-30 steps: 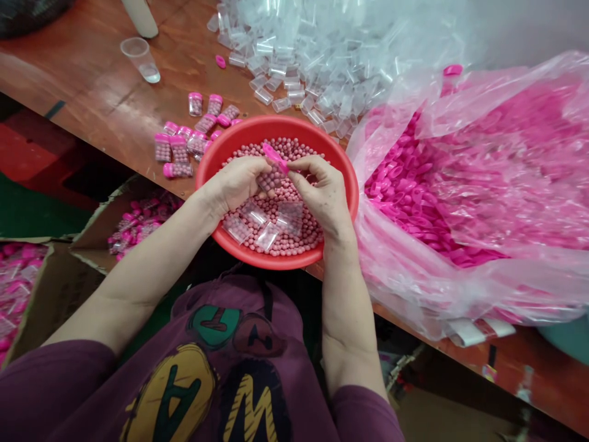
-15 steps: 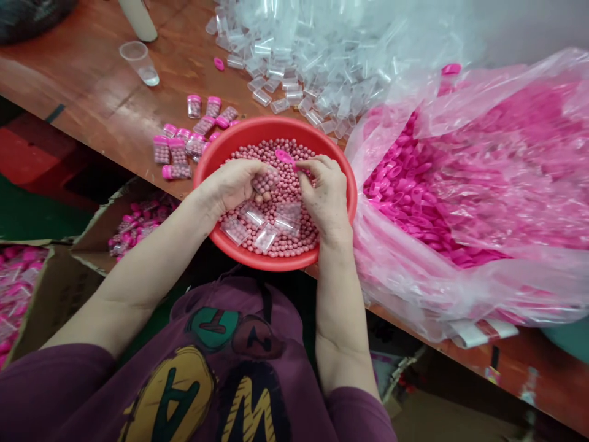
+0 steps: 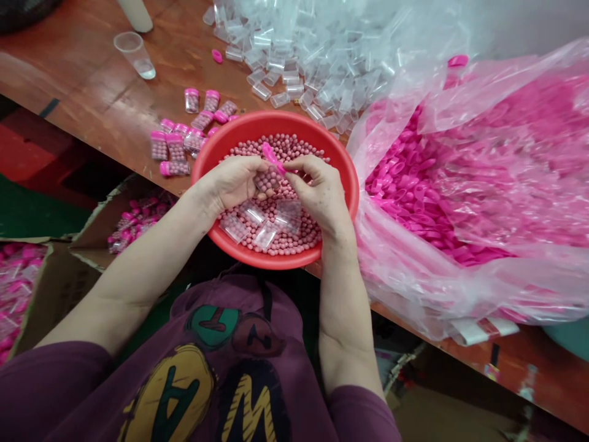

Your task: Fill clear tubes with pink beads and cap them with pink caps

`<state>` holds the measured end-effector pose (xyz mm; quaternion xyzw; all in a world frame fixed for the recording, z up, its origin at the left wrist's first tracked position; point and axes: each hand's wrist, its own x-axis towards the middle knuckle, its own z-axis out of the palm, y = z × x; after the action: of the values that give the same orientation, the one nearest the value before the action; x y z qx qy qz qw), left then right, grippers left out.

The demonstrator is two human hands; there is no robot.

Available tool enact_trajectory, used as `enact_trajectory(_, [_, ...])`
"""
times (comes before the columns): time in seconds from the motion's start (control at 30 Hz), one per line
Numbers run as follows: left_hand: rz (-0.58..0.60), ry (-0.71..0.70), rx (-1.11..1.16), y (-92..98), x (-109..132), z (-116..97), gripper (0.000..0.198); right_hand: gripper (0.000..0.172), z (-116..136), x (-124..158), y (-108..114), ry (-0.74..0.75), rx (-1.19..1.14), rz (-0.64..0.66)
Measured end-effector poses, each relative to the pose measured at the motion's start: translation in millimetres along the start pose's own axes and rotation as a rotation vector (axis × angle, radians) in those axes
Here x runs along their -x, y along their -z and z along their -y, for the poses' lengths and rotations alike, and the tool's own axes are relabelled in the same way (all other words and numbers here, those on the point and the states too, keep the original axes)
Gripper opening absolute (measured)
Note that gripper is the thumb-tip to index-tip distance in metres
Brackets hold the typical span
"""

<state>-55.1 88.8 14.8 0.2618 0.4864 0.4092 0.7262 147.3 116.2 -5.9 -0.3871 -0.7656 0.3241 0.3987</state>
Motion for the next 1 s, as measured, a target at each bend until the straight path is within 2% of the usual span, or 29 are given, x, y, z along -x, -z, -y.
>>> enact_trajectory(0.03, [-0.004,0.007,0.004,0.3,-1,0,0.008,0.009,0,0,1,0.043,0.056,-0.008])
enact_trajectory(0.1, [-0.002,0.026,0.013,1.0,-2,0,0.01,0.012,-2,-1,2,0.095,0.2,-0.046])
enact_trajectory(0.17, [0.008,0.032,0.029,1.4,-2,0,0.009,0.016,-5,-2,2,0.091,0.331,-0.117])
enact_trajectory(0.23, [0.022,0.022,0.061,0.9,-1,-1,0.007,0.017,-8,-3,1,0.068,0.361,-0.202])
enact_trajectory(0.33, [0.05,-0.017,0.118,-1.4,3,-2,0.012,0.025,-10,-3,-5,0.005,0.169,-0.265])
enact_trajectory(0.43, [0.089,-0.084,0.134,-3.8,7,0,0.017,0.031,-5,-2,-11,-0.077,-0.035,-0.192])
enact_trajectory(0.57, [0.105,-0.126,0.1,-6.7,9,3,0.012,0.032,1,-2,-14,-0.137,-0.141,-0.163])
enact_trajectory(0.77, [0.011,-0.336,-0.058,-17.4,12,5,0.019,0.037,3,-4,-14,-0.205,-0.242,-0.203])
enact_trajectory(0.87, [0.007,-0.342,-0.081,-20.4,12,6,0.018,0.035,5,-4,-16,-0.187,-0.261,-0.246])
enact_trajectory(1.0, [0.024,-0.353,-0.051,-21.6,10,8,0.02,0.027,5,-3,-20,-0.047,-0.116,-0.301])
